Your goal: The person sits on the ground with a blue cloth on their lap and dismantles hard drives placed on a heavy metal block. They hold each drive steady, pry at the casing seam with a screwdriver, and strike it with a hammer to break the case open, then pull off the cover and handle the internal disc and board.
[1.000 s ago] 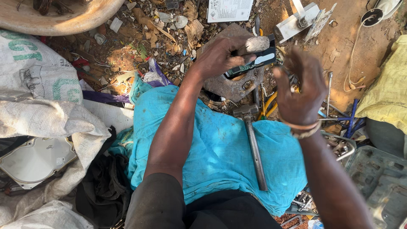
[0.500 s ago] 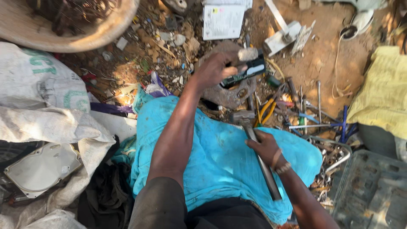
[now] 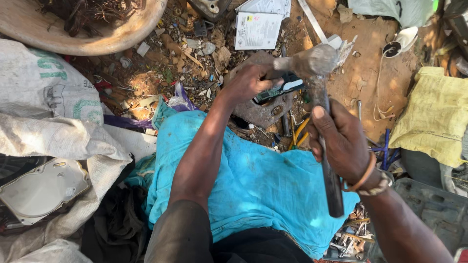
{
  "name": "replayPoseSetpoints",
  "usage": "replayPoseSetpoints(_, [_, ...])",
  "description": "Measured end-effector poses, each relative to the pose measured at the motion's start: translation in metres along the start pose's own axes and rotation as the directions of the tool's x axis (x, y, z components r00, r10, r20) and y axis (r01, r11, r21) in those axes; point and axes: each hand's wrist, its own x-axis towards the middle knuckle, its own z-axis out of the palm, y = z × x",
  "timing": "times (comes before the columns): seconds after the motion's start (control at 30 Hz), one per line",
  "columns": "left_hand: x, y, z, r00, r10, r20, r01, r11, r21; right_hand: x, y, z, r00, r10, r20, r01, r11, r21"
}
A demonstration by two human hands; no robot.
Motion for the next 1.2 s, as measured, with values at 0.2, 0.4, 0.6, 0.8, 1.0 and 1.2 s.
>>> replayPoseSetpoints(0.2, [0.006,-0.011,0.005,0.991,-0.120,0.054,0.116,0.991,0.067,-0.040,-0.026,-0.032,0.909,-0.387,-0.155,0.374,0.921,-0.106])
replayPoseSetpoints(0.4, [0.004,-0.019,0.007,1.000,-0.016,0.003,0.016,1.000,-0.020,0.003,-0.011,-0.007,0.992,-0.124,-0.013,0.124,0.992,-0.018])
replayPoseSetpoints(0.6, [0.004,-0.010,0.001,1.000,-0.016,-0.014,0.018,0.990,0.143,-0.019,-0.035,-0.024,0.975,-0.212,-0.060,0.198,0.962,-0.188])
replayPoseSetpoints(0.8, [0.007,-0.011,0.003,0.990,-0.132,0.048,0.120,0.972,0.199,0.008,-0.023,-0.016,0.943,-0.326,0.063,0.321,0.845,-0.428])
replayPoseSetpoints(1.0, [0.006,-0.012,0.006,1.000,-0.004,-0.007,0.006,0.966,0.258,-0.003,0.007,-0.035,0.999,0.034,0.028,-0.031,0.994,-0.101])
replayPoseSetpoints(1.2, [0.030,0.009,0.016,0.994,0.087,0.066,-0.101,0.964,0.244,-0.048,0.010,-0.051,0.995,-0.010,-0.101,0.025,0.988,0.150])
